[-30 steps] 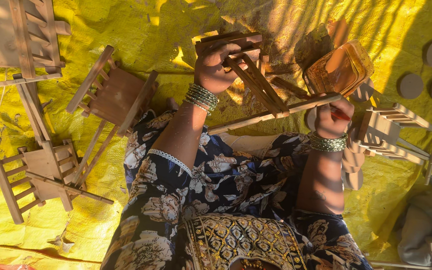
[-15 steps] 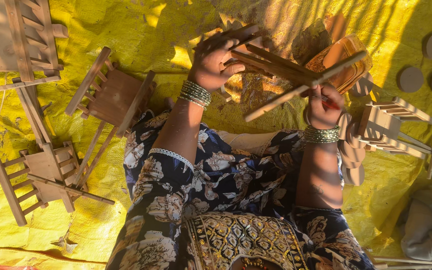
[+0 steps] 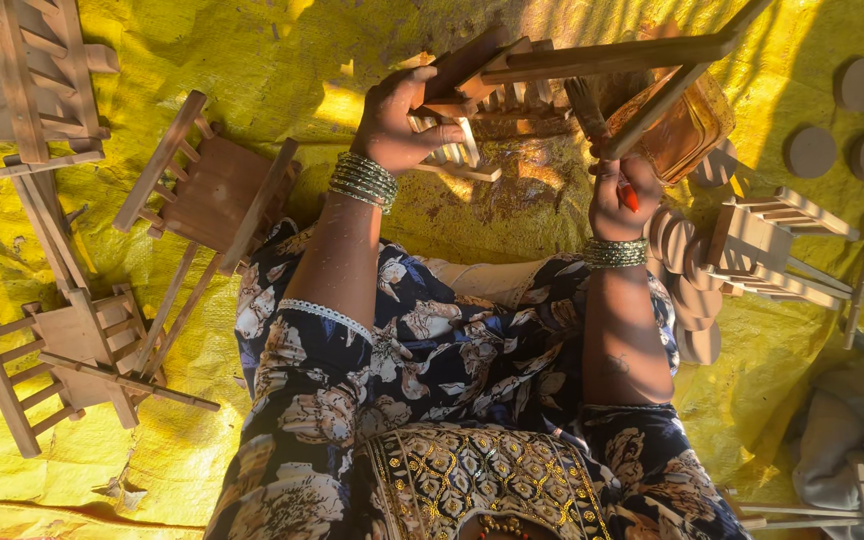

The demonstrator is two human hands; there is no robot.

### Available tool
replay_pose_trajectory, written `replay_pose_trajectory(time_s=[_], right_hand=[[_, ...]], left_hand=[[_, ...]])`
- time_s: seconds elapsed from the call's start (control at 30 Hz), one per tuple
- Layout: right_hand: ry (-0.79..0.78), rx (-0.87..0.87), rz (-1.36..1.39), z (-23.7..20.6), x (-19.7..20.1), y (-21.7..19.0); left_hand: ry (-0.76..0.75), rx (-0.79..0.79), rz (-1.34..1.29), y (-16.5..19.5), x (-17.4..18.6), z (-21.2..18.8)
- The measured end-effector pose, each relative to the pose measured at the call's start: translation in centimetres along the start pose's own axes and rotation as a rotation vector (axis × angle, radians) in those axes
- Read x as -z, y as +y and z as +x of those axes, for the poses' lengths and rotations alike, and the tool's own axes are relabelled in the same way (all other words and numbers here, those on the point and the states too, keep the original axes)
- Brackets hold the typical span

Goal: The person sits on a yellow tarp on the ground and uses a brush to apply a brown liquid stain from a plastic container onto miniature wooden chairs, holding each chair steady with one hand while brushing its parts, then sets the finished chair aside and picks up the next one.

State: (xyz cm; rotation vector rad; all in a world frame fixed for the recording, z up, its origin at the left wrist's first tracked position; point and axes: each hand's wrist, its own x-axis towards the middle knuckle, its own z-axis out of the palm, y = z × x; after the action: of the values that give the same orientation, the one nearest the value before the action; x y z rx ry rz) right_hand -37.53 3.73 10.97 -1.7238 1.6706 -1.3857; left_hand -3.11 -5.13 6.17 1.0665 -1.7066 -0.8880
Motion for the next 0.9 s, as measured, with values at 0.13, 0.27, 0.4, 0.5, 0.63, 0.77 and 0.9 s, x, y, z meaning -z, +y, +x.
replay_pose_trajectory(time_s=[0.13, 0.27, 0.4, 0.5, 0.63, 0.77, 0.9], right_hand=[[-0.016, -0.065, 0.134, 0.1, -0.4, 0.4], [-0.035, -0.104, 0.030, -0.4, -0.8, -0.6], [0.029, 0.113, 0.175, 0.0, -0.6, -0.6], [0.148, 0.280, 0.193, 1.2, 1.4, 1.2], [0.339, -0.042, 0.037, 1.9, 6.6, 4.9], [0.400, -0.337, -0.110, 1.8, 9.0, 8.7], [0.311, -0.278, -0.492, 1.2, 8.2, 11.0]], left_hand=[[0.084, 0.023, 0.114, -1.2, -1.1, -0.2], [0.191, 0.022, -0.033, -0.6, -1.8, -0.1], [0.230, 0.298, 0.044, 1.3, -1.3, 0.2], [0.259, 0.473, 0.041, 2.1, -0.2, 0.4], [0.469, 0.380, 0.137, 1.9, 0.6, 0.5], [0.472, 0.352, 0.214, 1.4, -0.3, -0.1], [0.413, 0.351, 0.165, 0.7, -1.4, -0.9]])
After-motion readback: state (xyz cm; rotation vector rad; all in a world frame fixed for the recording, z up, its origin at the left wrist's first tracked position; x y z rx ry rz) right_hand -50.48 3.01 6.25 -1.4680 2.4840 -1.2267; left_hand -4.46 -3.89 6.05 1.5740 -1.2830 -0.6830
